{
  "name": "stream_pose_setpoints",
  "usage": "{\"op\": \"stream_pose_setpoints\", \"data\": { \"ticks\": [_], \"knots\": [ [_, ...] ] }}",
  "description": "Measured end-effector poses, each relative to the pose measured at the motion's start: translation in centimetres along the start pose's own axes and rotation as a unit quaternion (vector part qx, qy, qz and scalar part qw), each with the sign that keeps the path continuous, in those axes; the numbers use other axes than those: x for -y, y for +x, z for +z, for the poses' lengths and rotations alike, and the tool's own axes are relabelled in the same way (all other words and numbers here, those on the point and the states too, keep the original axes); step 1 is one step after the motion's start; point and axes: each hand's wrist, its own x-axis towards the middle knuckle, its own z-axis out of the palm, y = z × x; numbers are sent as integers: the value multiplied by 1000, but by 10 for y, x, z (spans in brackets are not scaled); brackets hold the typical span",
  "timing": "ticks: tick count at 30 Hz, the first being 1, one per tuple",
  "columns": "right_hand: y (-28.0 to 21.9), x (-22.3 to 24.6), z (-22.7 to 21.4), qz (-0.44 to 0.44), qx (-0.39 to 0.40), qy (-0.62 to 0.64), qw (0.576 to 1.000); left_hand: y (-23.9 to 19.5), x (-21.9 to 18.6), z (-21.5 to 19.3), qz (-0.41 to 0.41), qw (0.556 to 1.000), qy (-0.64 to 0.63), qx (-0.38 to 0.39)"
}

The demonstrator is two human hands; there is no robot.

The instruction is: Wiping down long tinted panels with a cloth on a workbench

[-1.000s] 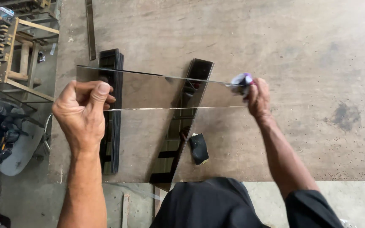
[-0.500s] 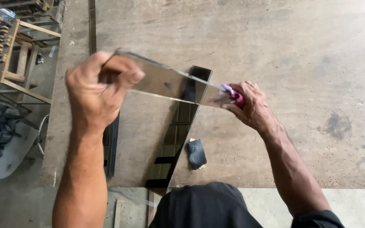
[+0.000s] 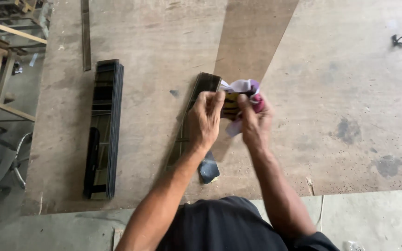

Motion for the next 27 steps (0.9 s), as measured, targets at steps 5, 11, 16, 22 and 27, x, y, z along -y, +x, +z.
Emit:
{"op": "stream_pose_setpoints", "data": {
  "ticks": [5, 11, 16, 22, 27],
  "knots": [
    [-52, 15, 62, 143, -127, 113, 975, -5, 50, -14, 109, 940, 248, -208],
    [12, 15, 37, 97, -180, 163, 965, -48, 113, -68, 131, 902, 380, -156],
    [102, 73, -67, -236, -166, -34, 957, -89, 125, -107, 87, 912, 370, -151],
    [0, 58, 20, -566, 113, -424, 697, -101, 91, -112, 118, 901, 397, -133],
    [-23, 6, 33, -572, 322, -427, 621, -119, 99, -124, 177, 859, 460, -137]
  ]
}}
